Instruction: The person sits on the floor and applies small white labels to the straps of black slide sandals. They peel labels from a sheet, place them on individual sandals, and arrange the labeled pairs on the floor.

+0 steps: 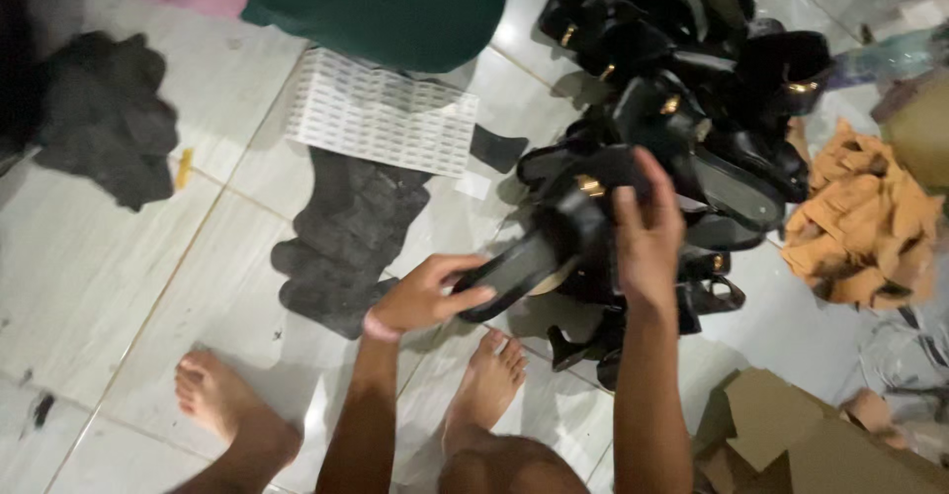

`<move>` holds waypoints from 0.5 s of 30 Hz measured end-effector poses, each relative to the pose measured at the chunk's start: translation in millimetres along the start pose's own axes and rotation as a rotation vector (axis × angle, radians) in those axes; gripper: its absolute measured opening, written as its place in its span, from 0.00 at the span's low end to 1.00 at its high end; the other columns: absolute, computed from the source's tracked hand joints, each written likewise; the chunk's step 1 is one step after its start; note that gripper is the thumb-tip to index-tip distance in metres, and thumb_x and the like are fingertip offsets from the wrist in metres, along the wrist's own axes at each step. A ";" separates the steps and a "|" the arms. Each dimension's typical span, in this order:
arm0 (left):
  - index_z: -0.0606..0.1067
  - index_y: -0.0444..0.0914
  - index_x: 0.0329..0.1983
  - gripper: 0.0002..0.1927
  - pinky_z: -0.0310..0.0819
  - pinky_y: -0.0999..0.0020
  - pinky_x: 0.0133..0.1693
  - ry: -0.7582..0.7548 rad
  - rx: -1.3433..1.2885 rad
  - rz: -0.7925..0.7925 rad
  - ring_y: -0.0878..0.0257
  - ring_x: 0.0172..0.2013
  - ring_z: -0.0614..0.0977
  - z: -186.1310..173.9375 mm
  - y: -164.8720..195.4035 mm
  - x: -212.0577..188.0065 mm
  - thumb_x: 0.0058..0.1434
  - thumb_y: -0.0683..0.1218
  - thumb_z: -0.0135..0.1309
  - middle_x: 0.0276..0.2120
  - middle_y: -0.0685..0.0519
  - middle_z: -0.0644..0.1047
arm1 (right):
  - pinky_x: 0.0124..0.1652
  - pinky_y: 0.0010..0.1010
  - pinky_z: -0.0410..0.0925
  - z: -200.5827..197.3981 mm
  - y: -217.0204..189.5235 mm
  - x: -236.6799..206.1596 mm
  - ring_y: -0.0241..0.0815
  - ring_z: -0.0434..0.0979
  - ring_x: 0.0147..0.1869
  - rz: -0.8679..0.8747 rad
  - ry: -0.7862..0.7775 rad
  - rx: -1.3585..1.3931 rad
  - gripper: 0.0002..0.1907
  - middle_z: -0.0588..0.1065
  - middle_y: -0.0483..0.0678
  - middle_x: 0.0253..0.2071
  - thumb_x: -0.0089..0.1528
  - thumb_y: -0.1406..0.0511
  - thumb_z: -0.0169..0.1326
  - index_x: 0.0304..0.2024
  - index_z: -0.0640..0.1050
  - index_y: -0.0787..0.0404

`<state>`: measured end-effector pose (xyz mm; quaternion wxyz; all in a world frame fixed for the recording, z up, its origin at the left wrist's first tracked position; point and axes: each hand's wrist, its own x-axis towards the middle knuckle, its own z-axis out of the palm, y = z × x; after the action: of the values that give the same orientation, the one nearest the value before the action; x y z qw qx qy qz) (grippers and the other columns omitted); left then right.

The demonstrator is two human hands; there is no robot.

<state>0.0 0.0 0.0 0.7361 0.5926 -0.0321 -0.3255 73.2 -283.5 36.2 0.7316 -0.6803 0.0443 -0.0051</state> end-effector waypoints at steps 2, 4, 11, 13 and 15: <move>0.76 0.29 0.57 0.21 0.76 0.73 0.47 0.032 -0.150 -0.093 0.69 0.46 0.80 5.9 -42.2 -10.0 0.64 0.44 0.60 0.45 0.52 0.82 | 0.65 0.29 0.67 -14.8 6.3 -6.9 0.41 0.74 0.67 -0.075 0.035 -0.258 0.25 0.73 0.52 0.66 0.72 0.73 0.51 0.71 0.65 0.67; 0.76 0.28 0.58 0.21 0.76 0.73 0.44 0.119 -0.301 -0.132 0.70 0.43 0.80 12.0 -78.0 -17.6 0.62 0.42 0.61 0.44 0.53 0.81 | 0.61 0.31 0.71 -24.7 8.9 -9.5 0.44 0.77 0.64 -0.142 0.180 -0.469 0.20 0.75 0.52 0.63 0.72 0.72 0.54 0.67 0.71 0.66; 0.77 0.30 0.56 0.21 0.72 0.74 0.39 0.365 -0.335 -0.184 0.71 0.38 0.77 31.2 -140.0 7.5 0.62 0.43 0.62 0.41 0.54 0.80 | 0.61 0.50 0.55 -83.0 -6.4 8.2 0.57 0.63 0.65 -0.370 0.347 -1.363 0.28 0.69 0.59 0.62 0.61 0.60 0.71 0.62 0.78 0.59; 0.75 0.30 0.57 0.23 0.72 0.73 0.42 0.384 -0.287 -0.163 0.69 0.41 0.77 42.6 -150.8 13.8 0.62 0.46 0.62 0.43 0.53 0.79 | 0.65 0.53 0.51 -96.6 1.4 11.7 0.53 0.62 0.71 -0.357 0.324 -1.468 0.21 0.71 0.54 0.65 0.64 0.61 0.69 0.59 0.81 0.53; 0.73 0.31 0.60 0.27 0.74 0.70 0.49 0.366 -0.144 -0.022 0.67 0.47 0.77 44.7 -158.1 28.7 0.61 0.48 0.64 0.48 0.51 0.77 | 0.66 0.50 0.49 -107.0 4.1 19.7 0.53 0.65 0.71 -0.394 0.316 -1.486 0.16 0.73 0.52 0.64 0.64 0.62 0.69 0.54 0.82 0.55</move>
<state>-66.5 -66.5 -137.8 0.7667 0.5878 0.1319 -0.2217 85.0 -391.0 23.4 0.0555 -0.9779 0.0182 -0.2007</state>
